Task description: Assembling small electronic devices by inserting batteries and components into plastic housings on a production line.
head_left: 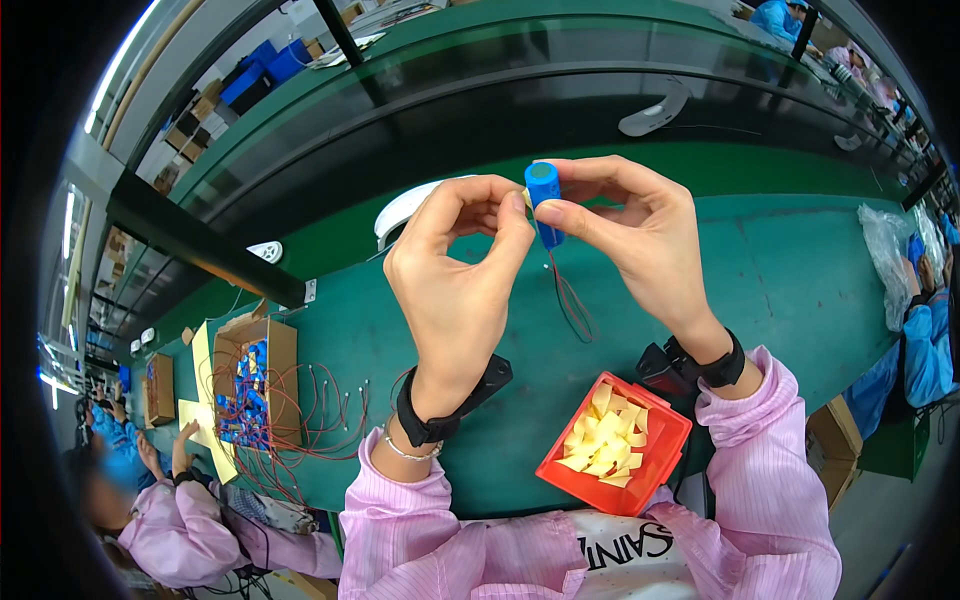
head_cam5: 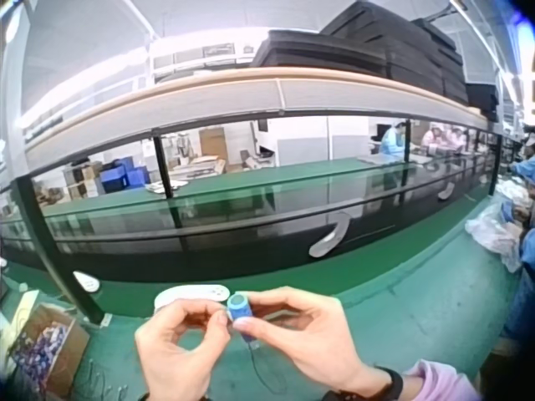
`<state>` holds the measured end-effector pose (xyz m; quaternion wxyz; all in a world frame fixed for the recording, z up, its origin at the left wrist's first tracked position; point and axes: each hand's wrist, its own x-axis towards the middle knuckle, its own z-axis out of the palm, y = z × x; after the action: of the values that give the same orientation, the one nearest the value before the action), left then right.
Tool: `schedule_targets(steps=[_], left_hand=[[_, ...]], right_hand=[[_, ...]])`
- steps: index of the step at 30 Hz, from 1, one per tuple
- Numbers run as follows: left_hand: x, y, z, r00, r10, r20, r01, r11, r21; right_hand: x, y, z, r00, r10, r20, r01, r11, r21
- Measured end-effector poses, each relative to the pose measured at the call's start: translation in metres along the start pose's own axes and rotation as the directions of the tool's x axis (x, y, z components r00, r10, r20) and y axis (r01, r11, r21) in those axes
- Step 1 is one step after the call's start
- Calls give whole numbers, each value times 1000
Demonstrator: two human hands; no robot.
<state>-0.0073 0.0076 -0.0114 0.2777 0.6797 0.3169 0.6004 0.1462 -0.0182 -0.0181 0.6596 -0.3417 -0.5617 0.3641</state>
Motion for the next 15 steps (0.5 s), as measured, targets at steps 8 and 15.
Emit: schedule_targets(steps=[8,15], left_hand=[[1,3,-1,1000,-11,29,10,1000,18],[1,5,-5,995,-104,8,104,985,-139]], right_hand=[[0,2,0,1000,-23,-14,23,999,-23],[2,4,7,999,-43,15,42,997,59]])
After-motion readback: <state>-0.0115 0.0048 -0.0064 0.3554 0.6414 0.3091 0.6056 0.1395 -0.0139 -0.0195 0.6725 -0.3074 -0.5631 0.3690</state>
